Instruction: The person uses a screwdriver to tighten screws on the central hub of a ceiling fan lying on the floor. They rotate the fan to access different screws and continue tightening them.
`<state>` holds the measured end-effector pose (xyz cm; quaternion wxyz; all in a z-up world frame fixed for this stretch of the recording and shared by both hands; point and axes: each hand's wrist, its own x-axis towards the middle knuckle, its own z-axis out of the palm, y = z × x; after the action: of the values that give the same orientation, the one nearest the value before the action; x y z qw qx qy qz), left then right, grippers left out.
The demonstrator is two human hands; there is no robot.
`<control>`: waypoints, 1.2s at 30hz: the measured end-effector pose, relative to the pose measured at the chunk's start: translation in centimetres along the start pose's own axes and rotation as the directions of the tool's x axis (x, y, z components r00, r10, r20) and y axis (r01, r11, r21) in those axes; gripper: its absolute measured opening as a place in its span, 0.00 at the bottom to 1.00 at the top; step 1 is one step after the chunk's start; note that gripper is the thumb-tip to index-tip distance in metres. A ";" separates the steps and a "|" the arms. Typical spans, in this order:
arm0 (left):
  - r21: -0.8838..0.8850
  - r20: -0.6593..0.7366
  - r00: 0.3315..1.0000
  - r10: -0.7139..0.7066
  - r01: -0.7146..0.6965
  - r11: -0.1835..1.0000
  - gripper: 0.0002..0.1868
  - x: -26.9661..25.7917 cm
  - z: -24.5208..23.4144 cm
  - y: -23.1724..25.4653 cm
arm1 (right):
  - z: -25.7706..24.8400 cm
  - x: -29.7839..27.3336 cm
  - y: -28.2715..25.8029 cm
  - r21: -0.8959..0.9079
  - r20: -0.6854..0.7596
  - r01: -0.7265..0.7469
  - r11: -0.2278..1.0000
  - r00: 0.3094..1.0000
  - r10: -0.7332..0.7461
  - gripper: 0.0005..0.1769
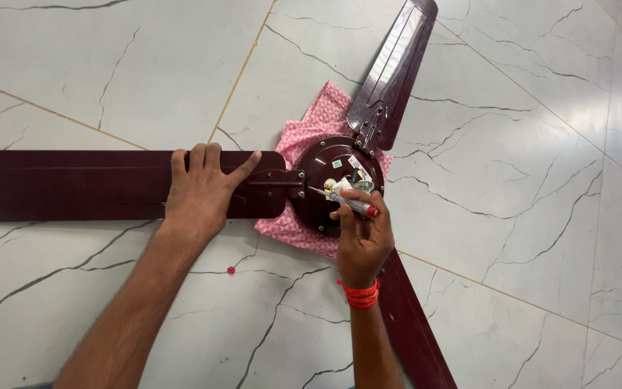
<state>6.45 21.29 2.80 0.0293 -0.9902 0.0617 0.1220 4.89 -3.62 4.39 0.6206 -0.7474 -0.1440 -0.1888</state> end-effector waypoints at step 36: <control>0.090 0.048 0.996 -0.072 0.068 0.994 0.53 -0.6 -2.2 1.3 | 0.2 -0.6 -0.3 -0.242 0.041 0.181 0.953 0.984 -0.176 0.18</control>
<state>6.24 19.88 5.00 0.0790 -0.9860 0.0316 0.1431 4.24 -3.37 4.30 0.5028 -0.8038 -0.1923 -0.2533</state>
